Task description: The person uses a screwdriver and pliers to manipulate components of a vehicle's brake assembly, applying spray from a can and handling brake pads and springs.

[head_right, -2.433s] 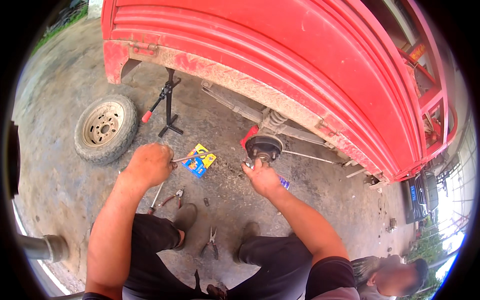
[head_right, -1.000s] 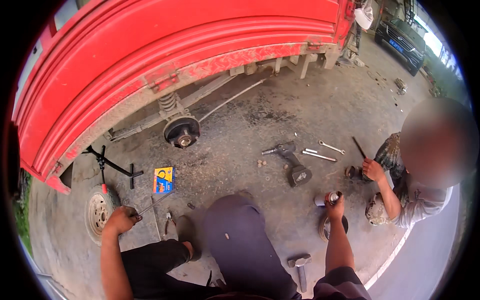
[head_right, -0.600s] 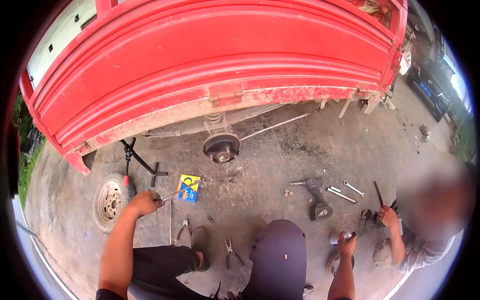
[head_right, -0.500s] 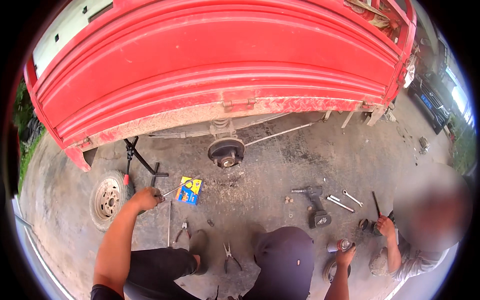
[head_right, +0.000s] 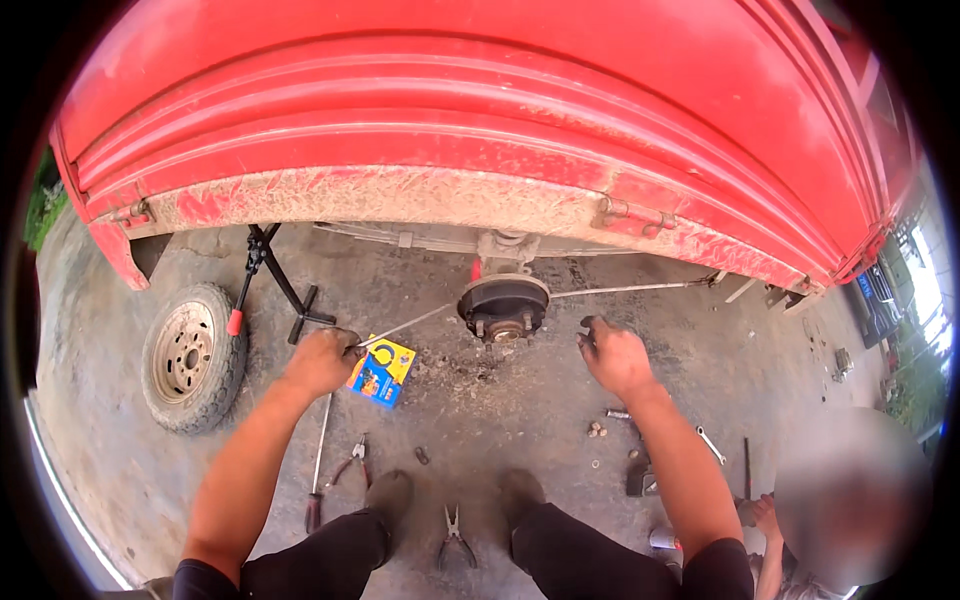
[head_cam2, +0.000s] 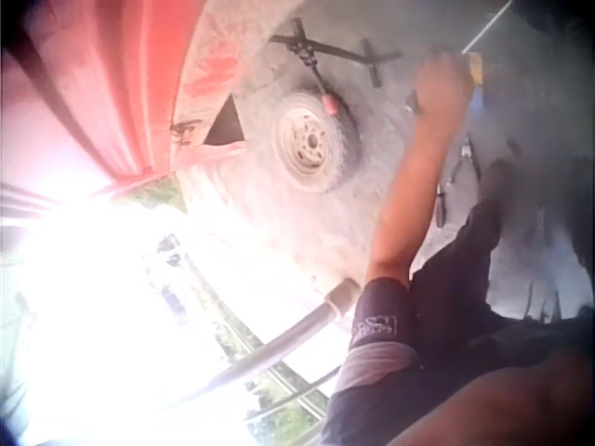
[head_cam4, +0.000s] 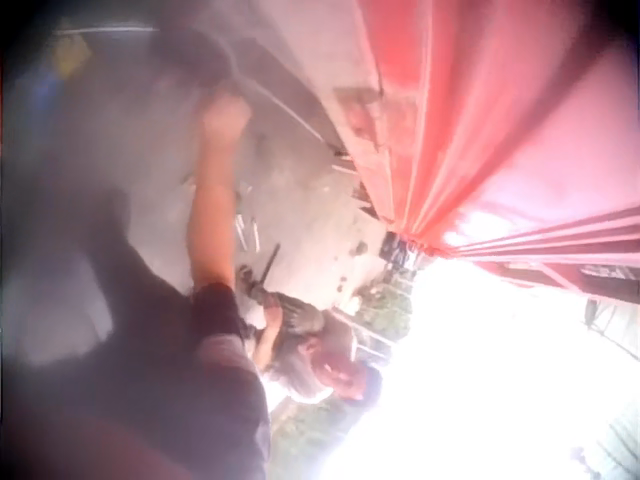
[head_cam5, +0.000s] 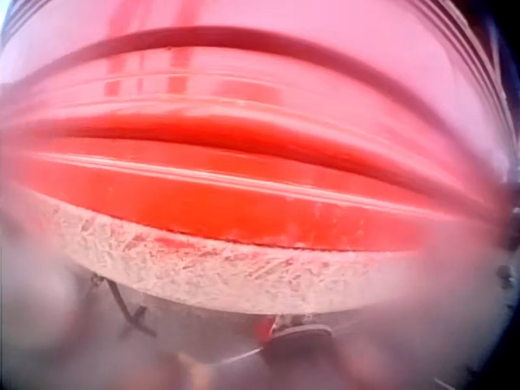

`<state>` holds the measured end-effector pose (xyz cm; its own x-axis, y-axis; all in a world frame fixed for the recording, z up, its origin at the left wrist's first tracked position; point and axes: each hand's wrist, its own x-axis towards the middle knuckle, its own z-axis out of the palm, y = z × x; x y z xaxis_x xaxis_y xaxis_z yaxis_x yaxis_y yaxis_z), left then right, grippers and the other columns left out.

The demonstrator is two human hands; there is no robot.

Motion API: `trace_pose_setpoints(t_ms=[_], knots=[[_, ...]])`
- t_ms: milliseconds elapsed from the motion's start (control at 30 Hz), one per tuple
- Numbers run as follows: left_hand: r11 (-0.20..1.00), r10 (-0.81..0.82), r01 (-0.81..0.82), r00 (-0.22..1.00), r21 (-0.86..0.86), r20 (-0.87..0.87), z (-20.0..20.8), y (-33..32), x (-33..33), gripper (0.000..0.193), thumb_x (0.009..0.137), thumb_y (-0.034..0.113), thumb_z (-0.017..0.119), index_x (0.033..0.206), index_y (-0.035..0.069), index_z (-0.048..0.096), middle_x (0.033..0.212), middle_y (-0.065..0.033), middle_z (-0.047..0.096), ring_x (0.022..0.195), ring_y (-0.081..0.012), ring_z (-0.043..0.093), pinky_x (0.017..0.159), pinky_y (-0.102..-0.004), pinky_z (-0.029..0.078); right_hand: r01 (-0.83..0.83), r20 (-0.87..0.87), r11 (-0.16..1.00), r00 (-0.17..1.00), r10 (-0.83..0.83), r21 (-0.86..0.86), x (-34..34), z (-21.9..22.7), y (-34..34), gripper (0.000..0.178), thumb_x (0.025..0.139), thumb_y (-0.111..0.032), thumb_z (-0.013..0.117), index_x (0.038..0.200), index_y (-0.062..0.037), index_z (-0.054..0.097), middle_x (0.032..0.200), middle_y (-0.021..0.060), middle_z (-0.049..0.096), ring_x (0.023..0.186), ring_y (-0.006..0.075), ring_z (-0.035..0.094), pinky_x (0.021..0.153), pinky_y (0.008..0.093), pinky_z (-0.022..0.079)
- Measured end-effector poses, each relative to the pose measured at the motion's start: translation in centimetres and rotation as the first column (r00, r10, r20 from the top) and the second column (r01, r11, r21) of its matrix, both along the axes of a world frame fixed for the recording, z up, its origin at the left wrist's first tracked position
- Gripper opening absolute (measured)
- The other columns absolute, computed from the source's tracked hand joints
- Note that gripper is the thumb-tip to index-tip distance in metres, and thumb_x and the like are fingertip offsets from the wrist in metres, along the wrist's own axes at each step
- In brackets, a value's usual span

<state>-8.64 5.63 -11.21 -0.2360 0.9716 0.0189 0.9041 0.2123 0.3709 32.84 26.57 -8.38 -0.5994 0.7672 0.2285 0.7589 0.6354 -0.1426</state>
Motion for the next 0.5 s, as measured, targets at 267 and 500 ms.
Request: trace_pose_setpoints(t_ms=[267,500], knots=[[1.000,-0.003,0.003,0.996,-0.002,-0.085,-2.8,2.0,0.3,0.020,0.092,0.022,0.066,0.097,0.004,0.074,0.102,-0.0188,0.072,0.088,-0.0400,0.071,0.080,-0.0487,0.058,-0.007,0.078,0.992,0.997,-0.003,0.128,-6.6,-4.8,3.0,0.020,0.091,-0.020,0.069,0.098,-0.0031,0.063,0.091,0.0212,0.072,0.082,0.0411,0.072,0.074,0.0516,0.059],[0.989,-0.041,0.052,0.996,0.138,-0.085,-3.1,3.4,0.6,0.015,0.092,0.018,0.068,0.094,0.003,0.072,0.094,-0.0168,0.071,0.083,-0.0387,0.070,0.076,-0.0477,0.058,-0.051,0.043,0.980,0.998,0.043,0.194,-6.9,-6.0,4.3,0.016,0.088,-0.018,0.070,0.094,-0.0038,0.065,0.089,0.0187,0.071,0.079,0.0395,0.071,0.070,0.0485,0.059]])
